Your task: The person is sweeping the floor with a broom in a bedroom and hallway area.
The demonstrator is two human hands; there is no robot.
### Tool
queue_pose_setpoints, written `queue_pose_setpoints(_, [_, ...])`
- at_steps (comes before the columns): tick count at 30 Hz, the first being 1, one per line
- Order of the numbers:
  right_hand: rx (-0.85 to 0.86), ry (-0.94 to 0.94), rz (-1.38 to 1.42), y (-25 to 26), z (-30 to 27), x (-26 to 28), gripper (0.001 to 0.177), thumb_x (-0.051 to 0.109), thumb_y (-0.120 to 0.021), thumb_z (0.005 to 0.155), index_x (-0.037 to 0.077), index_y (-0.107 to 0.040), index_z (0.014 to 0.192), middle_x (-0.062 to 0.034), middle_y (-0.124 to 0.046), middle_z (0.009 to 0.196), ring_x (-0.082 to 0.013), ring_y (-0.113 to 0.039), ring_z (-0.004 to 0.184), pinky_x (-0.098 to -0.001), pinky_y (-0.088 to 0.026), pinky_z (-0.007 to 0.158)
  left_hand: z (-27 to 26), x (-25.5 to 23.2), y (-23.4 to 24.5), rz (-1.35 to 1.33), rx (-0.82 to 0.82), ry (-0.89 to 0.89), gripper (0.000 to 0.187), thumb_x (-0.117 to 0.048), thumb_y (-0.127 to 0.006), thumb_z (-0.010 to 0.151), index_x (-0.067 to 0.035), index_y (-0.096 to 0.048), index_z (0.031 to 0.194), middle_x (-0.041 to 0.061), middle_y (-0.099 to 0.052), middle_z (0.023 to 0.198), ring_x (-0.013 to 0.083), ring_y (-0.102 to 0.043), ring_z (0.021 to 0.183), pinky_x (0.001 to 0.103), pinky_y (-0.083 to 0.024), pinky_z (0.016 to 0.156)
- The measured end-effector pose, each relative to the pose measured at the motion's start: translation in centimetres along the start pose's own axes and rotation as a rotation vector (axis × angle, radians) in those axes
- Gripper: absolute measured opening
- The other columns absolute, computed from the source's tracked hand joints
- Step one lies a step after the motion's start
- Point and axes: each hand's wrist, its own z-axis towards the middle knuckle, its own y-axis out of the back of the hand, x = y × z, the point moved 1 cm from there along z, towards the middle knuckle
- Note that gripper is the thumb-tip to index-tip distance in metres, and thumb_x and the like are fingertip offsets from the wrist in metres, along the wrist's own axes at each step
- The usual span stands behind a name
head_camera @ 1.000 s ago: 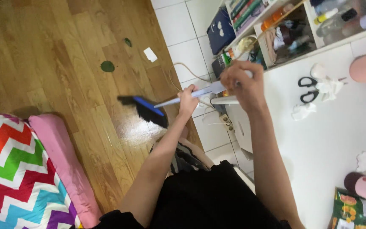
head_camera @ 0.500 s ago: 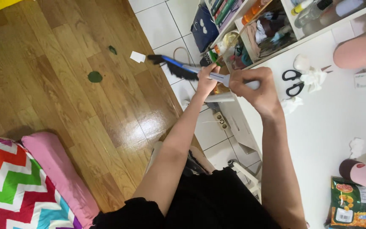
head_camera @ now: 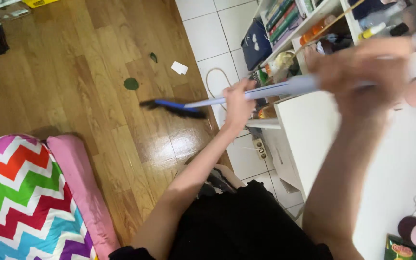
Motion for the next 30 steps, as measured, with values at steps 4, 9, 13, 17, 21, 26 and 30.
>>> queue_pose_setpoints(4, [-0.109,-0.159,0.023,-1.9,-0.8,-10.0,0.028,0.012,-0.056,0.099,0.001,-0.057,0.073,-0.008,-0.052,0.06,-0.0156,-0.046,0.048,-0.0341,-0.043,0.053,-2.4,10.8,1.3,0.057,-0.016,0.225,0.008,-0.006,-0.065,0.084,-0.007,-0.071,0.089,0.014,-0.073,0.082,0.0338,-0.069,0.082,0.044,-0.047,0.085])
queue_pose_setpoints(9, [-0.12,-0.143,0.251,-5.6,2.0,-13.9,0.025,0.0,-0.057,0.091,-0.005,-0.056,0.066,-0.0134,-0.053,0.064,-0.0192,-0.047,0.053,-0.035,-0.039,0.058,-0.7,16.3,2.5,-0.008,0.054,0.283,0.01,-0.011,-0.061,0.088,-0.008,-0.07,0.087,0.015,-0.07,0.078,0.0346,-0.071,0.074,0.044,-0.054,0.069])
queue_pose_setpoints(13, [-0.127,-0.179,0.148,-5.9,5.6,-14.2,0.025,-0.001,-0.055,0.089,-0.006,-0.051,0.066,-0.011,-0.047,0.059,-0.0185,-0.043,0.05,-0.0352,-0.035,0.061,3.6,17.3,3.0,0.04,0.103,0.218,0.013,-0.016,-0.065,0.094,-0.006,-0.066,0.085,0.02,-0.066,0.074,0.0421,-0.065,0.074,0.046,-0.052,0.067])
queue_pose_setpoints(17, [-0.13,-0.178,0.074,-8.1,8.8,-15.2,0.024,-0.001,-0.055,0.089,-0.006,-0.053,0.066,-0.0113,-0.048,0.059,-0.0191,-0.045,0.052,-0.0342,-0.035,0.058,6.9,19.1,5.2,0.026,0.149,0.179,0.015,-0.016,-0.064,0.096,-0.005,-0.065,0.086,0.02,-0.066,0.076,0.043,-0.065,0.077,0.045,-0.052,0.067])
queue_pose_setpoints(21, [-0.143,-0.114,0.067,-8.2,12.9,-16.4,0.018,0.002,-0.056,0.088,-0.005,-0.059,0.072,-0.0108,-0.05,0.058,-0.021,-0.047,0.05,-0.0329,-0.036,0.046,10.7,17.2,7.0,-0.06,0.141,0.198,0.009,-0.012,-0.062,0.092,-0.004,-0.064,0.088,0.021,-0.064,0.076,0.0423,-0.063,0.074,0.044,-0.054,0.069])
queue_pose_setpoints(26, [-0.153,-0.073,-0.021,-6.1,19.0,-11.6,0.043,0.019,-0.051,0.106,0.004,-0.046,0.066,-0.0101,-0.04,0.051,-0.0194,-0.033,0.041,-0.036,-0.032,0.054,15.1,11.5,8.0,-0.127,0.133,0.217,0.015,-0.011,-0.065,0.083,-0.008,-0.072,0.096,0.02,-0.072,0.083,0.0375,-0.07,0.077,0.041,-0.055,0.07])
queue_pose_setpoints(30, [-0.282,-0.192,0.115,-3.3,20.1,-15.6,0.037,0.018,-0.048,0.103,0.003,-0.046,0.069,-0.009,-0.037,0.054,-0.0222,-0.033,0.051,-0.0383,-0.038,0.068,14.2,14.4,8.1,-0.138,0.193,0.302,0.023,-0.01,-0.063,0.081,-0.009,-0.074,0.101,0.02,-0.073,0.084,0.0371,-0.072,0.078,0.041,-0.055,0.071])
